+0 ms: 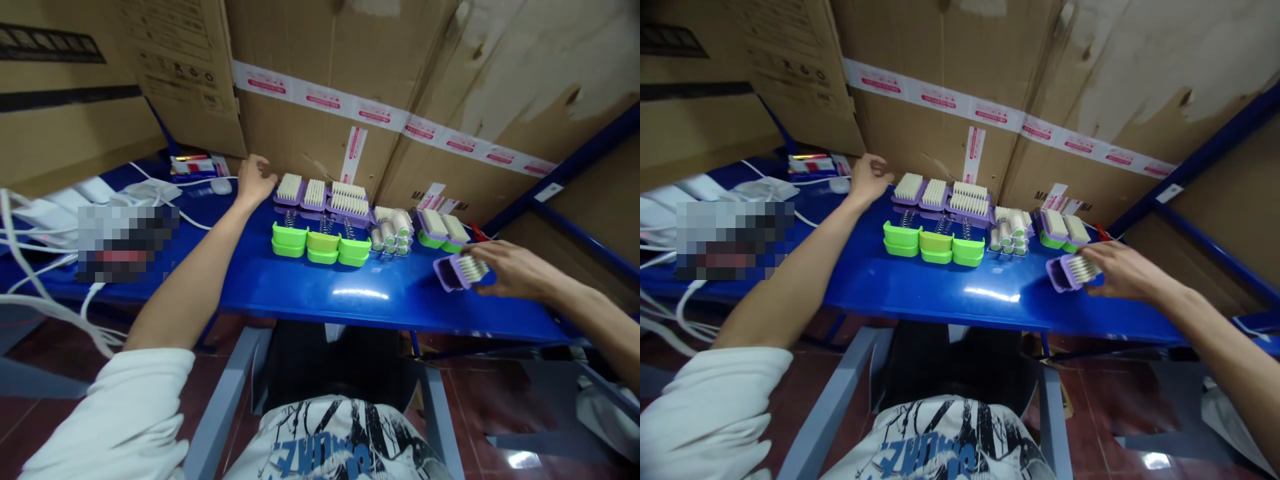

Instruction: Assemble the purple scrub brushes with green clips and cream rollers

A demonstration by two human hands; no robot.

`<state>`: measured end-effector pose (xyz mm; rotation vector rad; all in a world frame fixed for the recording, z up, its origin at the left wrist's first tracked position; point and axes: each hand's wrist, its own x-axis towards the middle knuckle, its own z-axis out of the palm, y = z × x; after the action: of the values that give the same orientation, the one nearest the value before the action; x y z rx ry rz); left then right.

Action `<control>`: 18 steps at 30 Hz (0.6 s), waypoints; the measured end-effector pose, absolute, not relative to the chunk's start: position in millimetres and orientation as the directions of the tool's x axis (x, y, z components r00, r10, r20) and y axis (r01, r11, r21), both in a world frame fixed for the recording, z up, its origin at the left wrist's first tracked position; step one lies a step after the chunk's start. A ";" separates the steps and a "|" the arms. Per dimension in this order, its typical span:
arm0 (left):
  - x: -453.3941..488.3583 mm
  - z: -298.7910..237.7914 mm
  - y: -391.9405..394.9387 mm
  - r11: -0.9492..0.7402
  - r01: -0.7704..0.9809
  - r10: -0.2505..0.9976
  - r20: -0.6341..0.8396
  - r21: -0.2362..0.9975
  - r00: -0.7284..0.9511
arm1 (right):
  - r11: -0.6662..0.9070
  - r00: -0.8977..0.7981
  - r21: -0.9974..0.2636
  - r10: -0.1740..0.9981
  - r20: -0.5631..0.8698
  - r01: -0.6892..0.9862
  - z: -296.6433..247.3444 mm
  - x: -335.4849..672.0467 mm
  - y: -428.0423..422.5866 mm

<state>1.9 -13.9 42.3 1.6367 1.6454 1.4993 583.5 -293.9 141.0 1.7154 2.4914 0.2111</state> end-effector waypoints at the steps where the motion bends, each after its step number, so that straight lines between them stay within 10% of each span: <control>1: 3.5 41.1 -12.8 -0.211 0.461 0.894 0.361 0.862 -0.265 | 0.278 -0.294 0.174 0.953 0.076 0.945 155.2 588.5 -286.4; 5: 10.5 33.1 -11.1 -0.130 0.420 0.932 0.255 0.898 -0.258 | 0.054 -0.124 0.243 0.951 0.284 0.969 208.4 580.2 -223.8; 18: 18.4 26.4 -12.9 -0.123 0.445 0.967 0.208 0.887 -0.148 | 0.033 -0.043 0.091 0.992 0.115 0.995 153.1 467.4 -61.7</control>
<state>18.4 -12.9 26.4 1.5777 1.6062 1.2415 467.4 -61.7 153.1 2.1867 2.2713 0.2296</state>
